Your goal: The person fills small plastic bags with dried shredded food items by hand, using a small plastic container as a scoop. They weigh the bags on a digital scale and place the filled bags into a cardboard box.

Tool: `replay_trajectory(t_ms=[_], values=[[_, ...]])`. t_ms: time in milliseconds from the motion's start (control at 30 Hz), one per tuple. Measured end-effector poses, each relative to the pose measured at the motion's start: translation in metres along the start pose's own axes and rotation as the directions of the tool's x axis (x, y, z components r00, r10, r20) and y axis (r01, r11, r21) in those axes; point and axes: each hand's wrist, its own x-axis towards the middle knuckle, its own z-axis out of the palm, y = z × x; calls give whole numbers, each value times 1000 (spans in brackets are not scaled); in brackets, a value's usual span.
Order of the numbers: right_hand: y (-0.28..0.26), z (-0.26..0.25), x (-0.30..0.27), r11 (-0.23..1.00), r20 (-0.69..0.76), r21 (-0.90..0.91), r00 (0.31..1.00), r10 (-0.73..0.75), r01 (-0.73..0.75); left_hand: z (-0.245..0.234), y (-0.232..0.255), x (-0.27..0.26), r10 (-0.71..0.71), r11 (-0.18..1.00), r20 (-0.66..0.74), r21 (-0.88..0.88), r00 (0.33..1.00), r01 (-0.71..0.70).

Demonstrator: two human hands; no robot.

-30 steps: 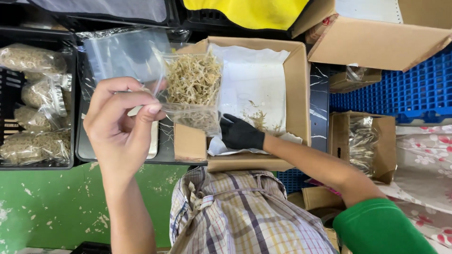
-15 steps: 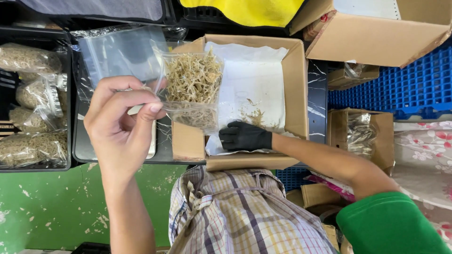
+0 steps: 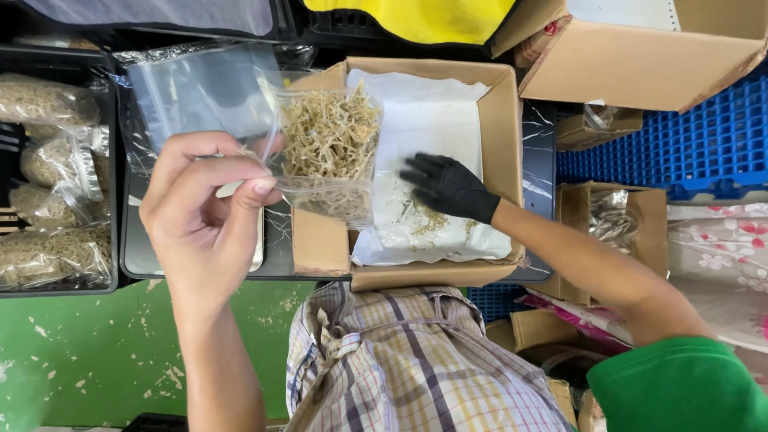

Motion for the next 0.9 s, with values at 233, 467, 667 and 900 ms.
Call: replay_trajectory(t_ms=[233,467,667,900], values=[[-65,-23,6,949,62,185,966,249,-257,11,2,10,39,999,6,-32,999,-39],[-18,-2,-51,548,510,71,503,698,-833,22,-3,23,67,993,75,-99,995,-60],[-67,21,-30,345,498,316,464,732,-884,22,-7,26,64,991,92,-125,994,-52],[-38,2,-56,553,266,233,600,755,-800,20,-10,27,90,984,108,-164,990,-72]])
